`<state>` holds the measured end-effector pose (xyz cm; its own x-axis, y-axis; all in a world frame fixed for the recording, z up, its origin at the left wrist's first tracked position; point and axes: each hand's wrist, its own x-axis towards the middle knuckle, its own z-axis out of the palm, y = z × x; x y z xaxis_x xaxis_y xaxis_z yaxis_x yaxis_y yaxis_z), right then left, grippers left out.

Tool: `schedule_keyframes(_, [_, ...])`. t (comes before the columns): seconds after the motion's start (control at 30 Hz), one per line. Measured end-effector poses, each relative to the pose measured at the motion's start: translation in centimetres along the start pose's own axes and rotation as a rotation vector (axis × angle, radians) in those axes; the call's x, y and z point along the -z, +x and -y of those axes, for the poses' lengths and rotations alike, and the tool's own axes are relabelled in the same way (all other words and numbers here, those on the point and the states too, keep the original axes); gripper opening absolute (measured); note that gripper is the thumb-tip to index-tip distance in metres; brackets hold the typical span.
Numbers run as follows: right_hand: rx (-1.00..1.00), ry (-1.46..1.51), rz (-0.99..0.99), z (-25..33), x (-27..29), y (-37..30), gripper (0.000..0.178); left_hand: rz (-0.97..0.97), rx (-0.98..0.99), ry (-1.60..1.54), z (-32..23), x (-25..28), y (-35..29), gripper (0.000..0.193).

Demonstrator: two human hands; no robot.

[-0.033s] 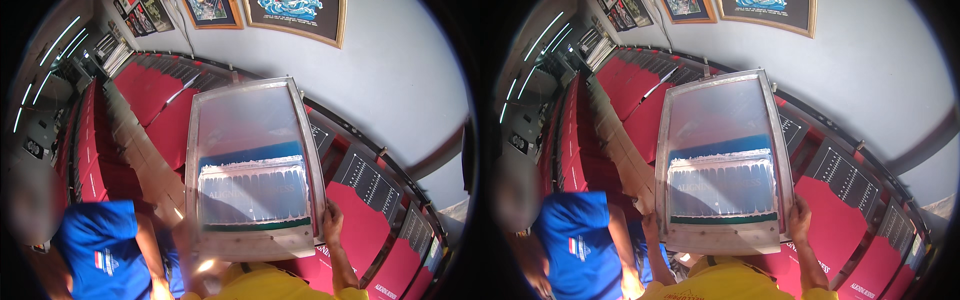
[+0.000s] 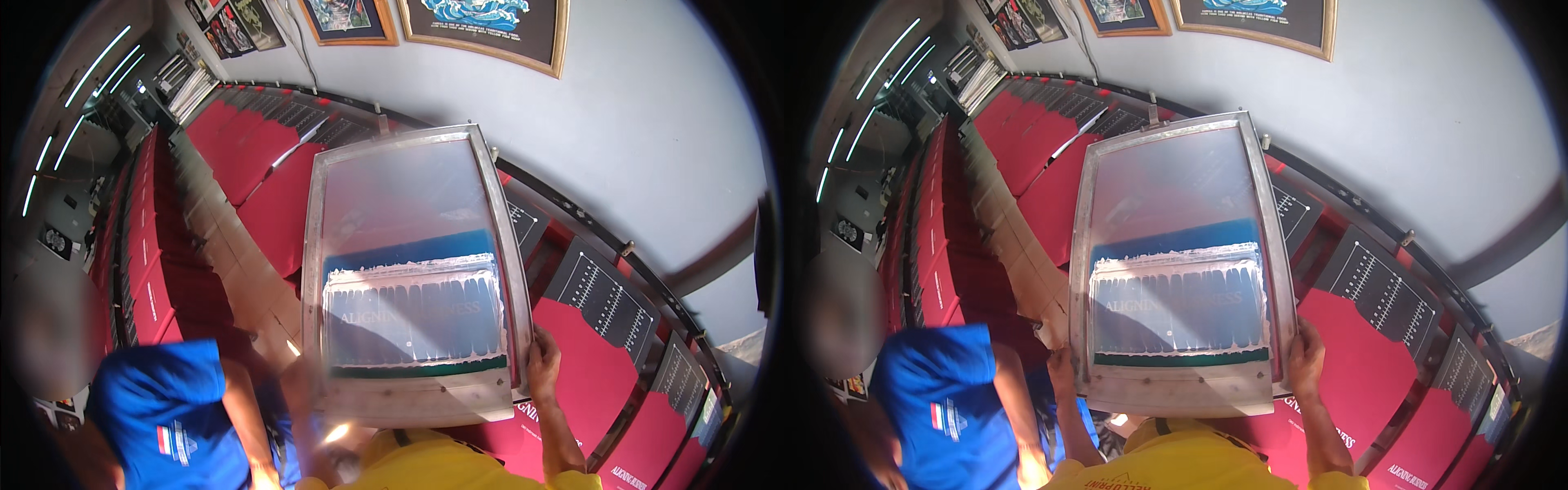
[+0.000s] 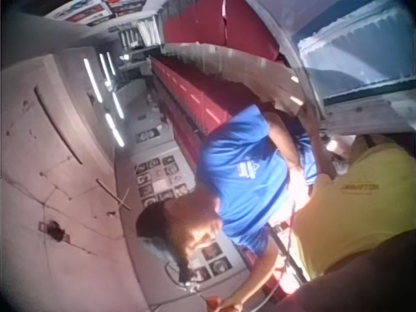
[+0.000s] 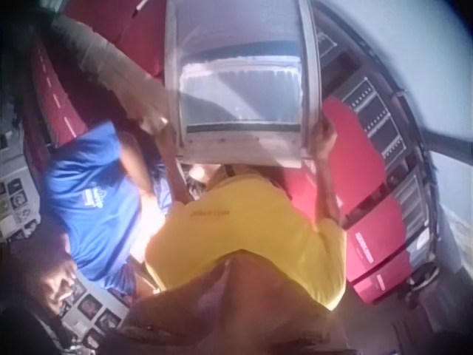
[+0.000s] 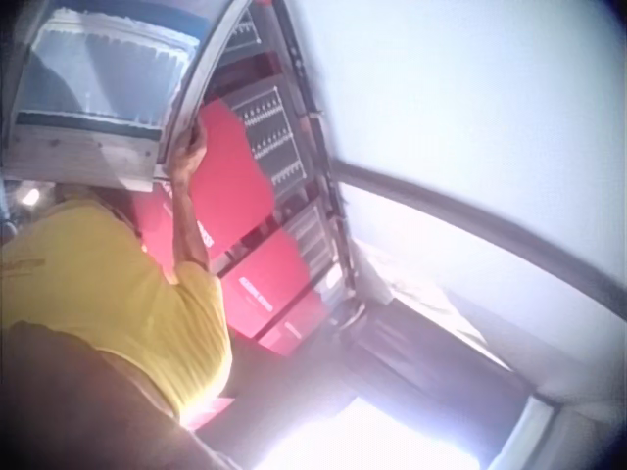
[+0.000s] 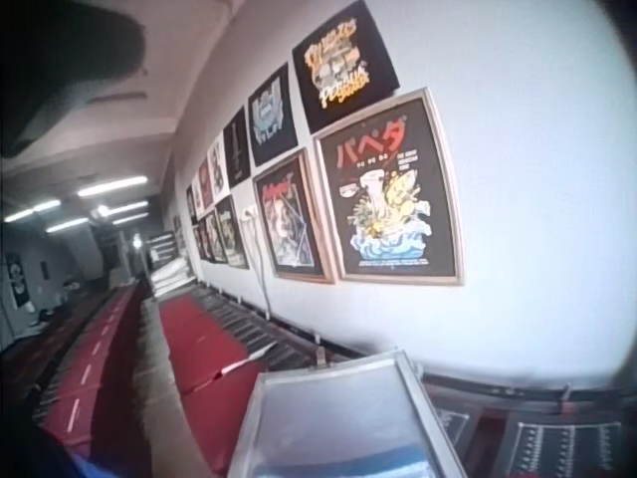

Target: The person performs a multi-color screen printing process on fabric panels, applying white and blue inks using a squeegee on several stations before moving to apply a yellow layer at the end.

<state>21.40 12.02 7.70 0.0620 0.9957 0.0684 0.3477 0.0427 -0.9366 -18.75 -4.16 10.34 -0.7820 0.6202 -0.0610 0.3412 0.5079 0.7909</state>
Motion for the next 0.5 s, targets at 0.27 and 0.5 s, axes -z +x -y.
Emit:
schedule_keyframes(0.27, [-0.079,0.090,0.048,-1.5,-0.5,1.4,0.036,-0.312,0.065,-0.173,3.9,-5.2,1.8,0.040])
schedule_keyframes(0.5, [-0.135,0.185,0.043,-3.5,-1.7,1.5,0.037,-0.203,0.078,-0.086,3.2,-5.2,3.8,0.044])
